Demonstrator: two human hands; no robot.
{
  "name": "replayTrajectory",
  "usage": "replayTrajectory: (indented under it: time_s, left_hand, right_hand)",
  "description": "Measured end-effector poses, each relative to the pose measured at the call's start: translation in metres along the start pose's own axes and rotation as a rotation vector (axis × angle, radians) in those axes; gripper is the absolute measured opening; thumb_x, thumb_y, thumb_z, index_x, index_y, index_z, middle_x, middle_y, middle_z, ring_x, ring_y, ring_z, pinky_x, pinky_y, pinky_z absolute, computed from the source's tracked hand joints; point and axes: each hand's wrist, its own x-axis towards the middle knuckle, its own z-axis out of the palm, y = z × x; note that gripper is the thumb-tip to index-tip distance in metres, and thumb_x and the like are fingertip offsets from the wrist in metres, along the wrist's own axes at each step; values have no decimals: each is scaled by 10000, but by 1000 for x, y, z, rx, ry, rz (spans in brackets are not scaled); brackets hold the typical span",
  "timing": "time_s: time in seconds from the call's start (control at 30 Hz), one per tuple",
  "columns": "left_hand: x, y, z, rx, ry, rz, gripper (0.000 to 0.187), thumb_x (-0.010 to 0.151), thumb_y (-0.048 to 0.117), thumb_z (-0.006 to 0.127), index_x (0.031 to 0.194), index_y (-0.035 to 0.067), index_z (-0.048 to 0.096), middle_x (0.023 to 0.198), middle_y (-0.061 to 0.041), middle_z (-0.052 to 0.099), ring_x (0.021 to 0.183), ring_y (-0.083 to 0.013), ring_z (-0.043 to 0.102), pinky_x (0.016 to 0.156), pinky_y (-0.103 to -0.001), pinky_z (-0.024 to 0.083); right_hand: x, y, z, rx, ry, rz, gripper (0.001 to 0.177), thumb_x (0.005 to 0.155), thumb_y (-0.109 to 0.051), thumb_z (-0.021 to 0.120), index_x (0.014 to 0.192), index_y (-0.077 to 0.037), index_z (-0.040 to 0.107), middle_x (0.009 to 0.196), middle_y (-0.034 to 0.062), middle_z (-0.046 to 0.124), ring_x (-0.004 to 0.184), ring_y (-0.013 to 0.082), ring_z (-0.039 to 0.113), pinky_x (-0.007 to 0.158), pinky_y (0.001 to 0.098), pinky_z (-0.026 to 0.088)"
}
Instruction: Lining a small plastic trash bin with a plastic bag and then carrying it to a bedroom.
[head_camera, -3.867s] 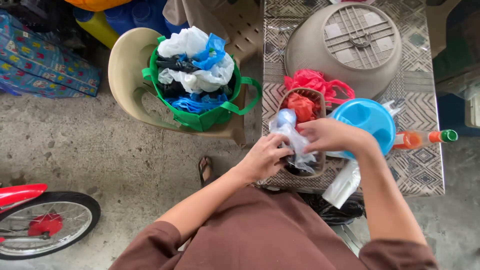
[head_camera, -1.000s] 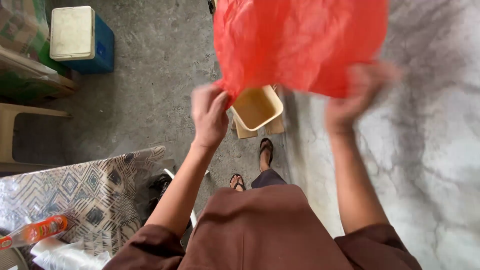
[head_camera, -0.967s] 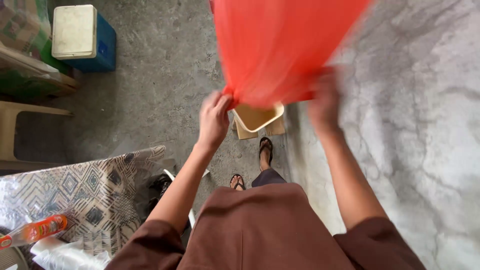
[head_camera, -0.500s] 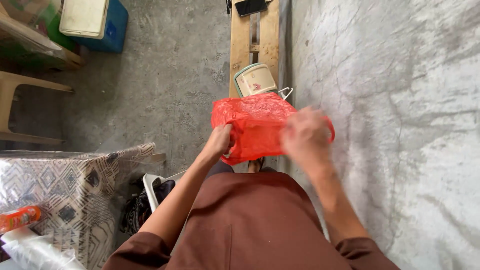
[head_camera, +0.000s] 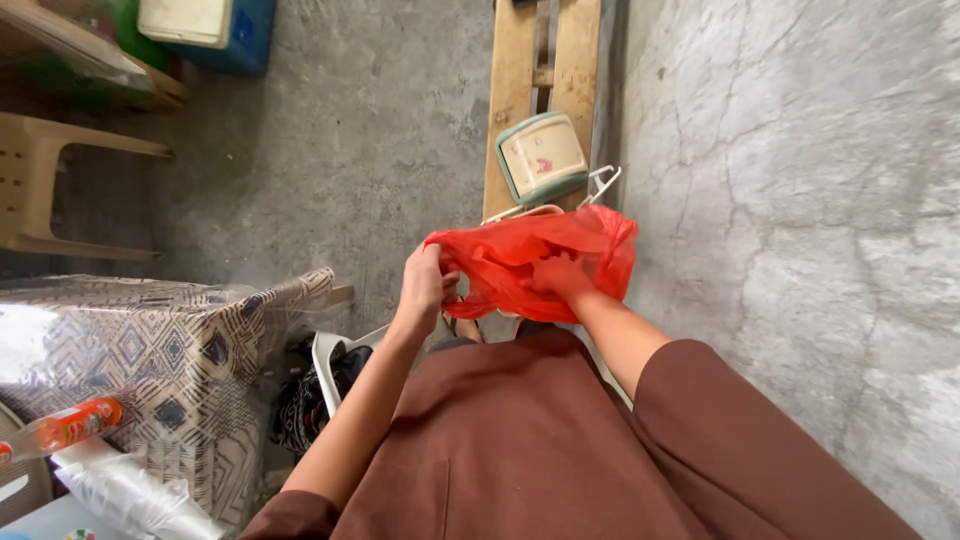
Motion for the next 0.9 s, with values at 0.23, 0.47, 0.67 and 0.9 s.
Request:
replayTrajectory:
  time_s: [0.23, 0.47, 0.67, 0.9]
  left_hand:
    - [26, -6, 15, 598, 180, 319, 313, 1004, 235, 471, 1221, 33, 571, 840, -65, 677, 664, -171, 621, 611, -342, 525]
    - [61, -35, 1, 826, 277, 335, 392, 960, 158, 603, 1310, 21, 494, 1025, -199, 689, 912, -321, 696, 800, -417, 554]
    - [36, -23, 14, 933, 268, 460, 432, 913, 130, 671, 1296, 17, 504, 1071, -206, 659, 954, -364, 686, 825, -436, 551]
    - [61, -59, 5, 1028, 296, 452, 317, 957, 189, 671, 1225, 54, 571, 1105, -201, 694, 1032, -397, 670, 862, -475, 534]
  right_hand:
    - [61, -23, 26, 274, 122, -181, 615, 905, -598, 527, 1352, -188, 633, 1410, 144, 636, 1341, 314, 572, 1142, 402, 428]
    - [165, -7, 132, 575, 530, -517, 491, 979, -334, 514, 1351, -36, 633, 1317, 226, 636, 1252, 430, 578, 992, 509, 455]
    - [61, -37, 48, 156, 171, -189, 358, 968, -277, 533, 1205, -110, 743, 1234, 170, 714, 1132, 366, 691, 968, 464, 549]
    - [133, -10, 62, 1487, -44, 3, 332, 899, -298, 693, 1214, -196, 704, 1307, 105, 705, 1188, 241, 648, 1041, 374, 491]
